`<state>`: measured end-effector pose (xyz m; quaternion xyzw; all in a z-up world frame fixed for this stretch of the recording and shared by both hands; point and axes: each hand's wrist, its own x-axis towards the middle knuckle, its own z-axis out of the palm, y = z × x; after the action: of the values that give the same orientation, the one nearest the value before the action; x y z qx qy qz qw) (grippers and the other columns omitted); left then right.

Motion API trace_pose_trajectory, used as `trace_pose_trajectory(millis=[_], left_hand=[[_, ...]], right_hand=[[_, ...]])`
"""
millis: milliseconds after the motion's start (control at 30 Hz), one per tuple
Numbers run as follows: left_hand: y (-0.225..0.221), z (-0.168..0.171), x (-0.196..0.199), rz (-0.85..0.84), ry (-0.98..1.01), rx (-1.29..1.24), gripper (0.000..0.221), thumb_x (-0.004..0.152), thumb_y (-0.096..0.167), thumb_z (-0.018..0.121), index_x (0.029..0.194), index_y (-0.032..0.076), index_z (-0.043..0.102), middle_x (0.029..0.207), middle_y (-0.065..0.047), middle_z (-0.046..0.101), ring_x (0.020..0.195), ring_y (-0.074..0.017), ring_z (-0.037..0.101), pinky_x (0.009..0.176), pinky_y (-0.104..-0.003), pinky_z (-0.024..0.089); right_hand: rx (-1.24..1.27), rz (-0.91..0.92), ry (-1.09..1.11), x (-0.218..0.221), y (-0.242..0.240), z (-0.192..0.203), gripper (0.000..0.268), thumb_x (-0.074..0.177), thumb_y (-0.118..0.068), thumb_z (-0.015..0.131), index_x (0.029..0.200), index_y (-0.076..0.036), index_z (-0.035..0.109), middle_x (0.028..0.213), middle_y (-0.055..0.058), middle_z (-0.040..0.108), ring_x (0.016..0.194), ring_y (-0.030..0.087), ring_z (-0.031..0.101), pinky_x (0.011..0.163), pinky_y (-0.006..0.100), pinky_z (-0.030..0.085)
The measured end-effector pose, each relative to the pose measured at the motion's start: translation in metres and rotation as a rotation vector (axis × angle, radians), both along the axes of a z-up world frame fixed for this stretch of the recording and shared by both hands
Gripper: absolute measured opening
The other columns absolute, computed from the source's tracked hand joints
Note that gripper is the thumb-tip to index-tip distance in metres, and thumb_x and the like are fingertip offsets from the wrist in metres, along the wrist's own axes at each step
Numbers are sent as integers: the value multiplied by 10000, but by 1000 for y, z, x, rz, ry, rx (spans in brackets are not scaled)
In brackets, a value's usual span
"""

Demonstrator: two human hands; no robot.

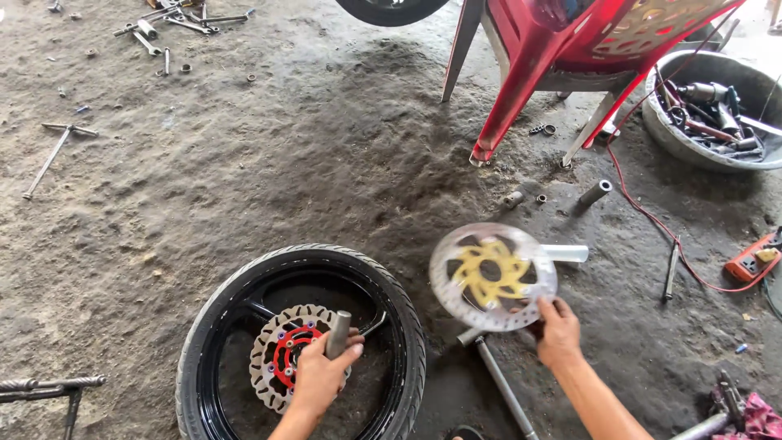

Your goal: Replacing a motorcycle brake disc by loosening bolts with a hammer and punch tool

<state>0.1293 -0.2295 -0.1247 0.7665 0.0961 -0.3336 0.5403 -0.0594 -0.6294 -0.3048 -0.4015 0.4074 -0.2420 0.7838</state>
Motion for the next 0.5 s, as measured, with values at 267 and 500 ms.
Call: trace_pose_trajectory(millis=[267,500], left_hand=[[10,-83,-51,151,179,-288,171,863,101,762,996,-5,737,577,-105,607,376,-144,430,368,-252,292],[26,-90,-63,367,256,-576,175,959,101,718,978,2,575,566,-67,517,384,-133,412,363,-259,316]], right_hand=[[-25,-491,67,-51,-80,-99,323,998,-160,610,1316,-216,604,1251,-20,721,1021,103,794,805,271,718],[-101,-297,324,-63,-133,-178,289,1077,-194,633,1252,-22,482,1183,118,722,953,248,872,764,412,827]])
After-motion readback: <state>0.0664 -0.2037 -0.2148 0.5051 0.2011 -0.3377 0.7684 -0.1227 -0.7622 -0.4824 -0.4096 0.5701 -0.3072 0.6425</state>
